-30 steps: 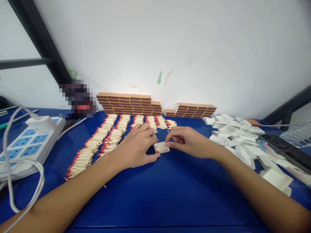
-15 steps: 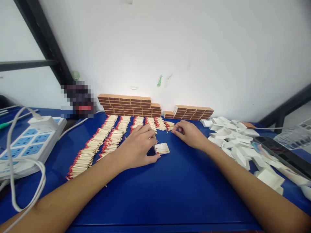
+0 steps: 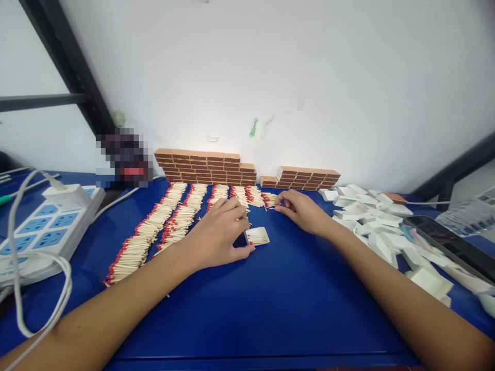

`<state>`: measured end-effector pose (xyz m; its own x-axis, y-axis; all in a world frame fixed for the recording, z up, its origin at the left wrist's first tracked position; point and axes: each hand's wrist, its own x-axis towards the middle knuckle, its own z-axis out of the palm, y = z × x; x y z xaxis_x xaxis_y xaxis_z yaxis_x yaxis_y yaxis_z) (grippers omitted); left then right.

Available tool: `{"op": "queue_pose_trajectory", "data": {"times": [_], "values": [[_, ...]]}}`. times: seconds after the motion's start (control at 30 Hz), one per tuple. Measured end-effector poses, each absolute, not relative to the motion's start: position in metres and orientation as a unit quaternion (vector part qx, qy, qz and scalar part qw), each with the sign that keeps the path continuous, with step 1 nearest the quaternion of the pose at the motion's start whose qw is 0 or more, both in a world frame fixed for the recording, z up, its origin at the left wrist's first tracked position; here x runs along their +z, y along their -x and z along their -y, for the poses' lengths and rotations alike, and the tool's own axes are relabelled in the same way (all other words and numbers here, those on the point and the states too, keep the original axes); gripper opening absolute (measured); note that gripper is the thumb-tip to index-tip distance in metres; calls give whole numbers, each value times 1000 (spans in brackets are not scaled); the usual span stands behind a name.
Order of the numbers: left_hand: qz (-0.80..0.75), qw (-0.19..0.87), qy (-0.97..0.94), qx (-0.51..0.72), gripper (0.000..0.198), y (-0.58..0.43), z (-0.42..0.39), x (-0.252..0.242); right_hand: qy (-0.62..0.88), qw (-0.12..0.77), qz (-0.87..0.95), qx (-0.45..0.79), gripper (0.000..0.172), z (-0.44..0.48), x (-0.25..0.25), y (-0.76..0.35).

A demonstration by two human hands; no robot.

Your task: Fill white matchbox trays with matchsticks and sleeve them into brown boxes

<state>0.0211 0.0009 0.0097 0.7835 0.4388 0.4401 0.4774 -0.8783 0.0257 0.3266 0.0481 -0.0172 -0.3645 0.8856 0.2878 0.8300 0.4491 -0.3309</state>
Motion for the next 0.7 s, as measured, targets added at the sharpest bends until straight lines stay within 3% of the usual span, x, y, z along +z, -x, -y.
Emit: {"op": "queue_pose_trajectory", "data": {"times": [0.7], "values": [[245, 42, 943, -222, 29, -20, -2, 8, 533, 168, 825, 86, 19, -39, -5, -324]]}}
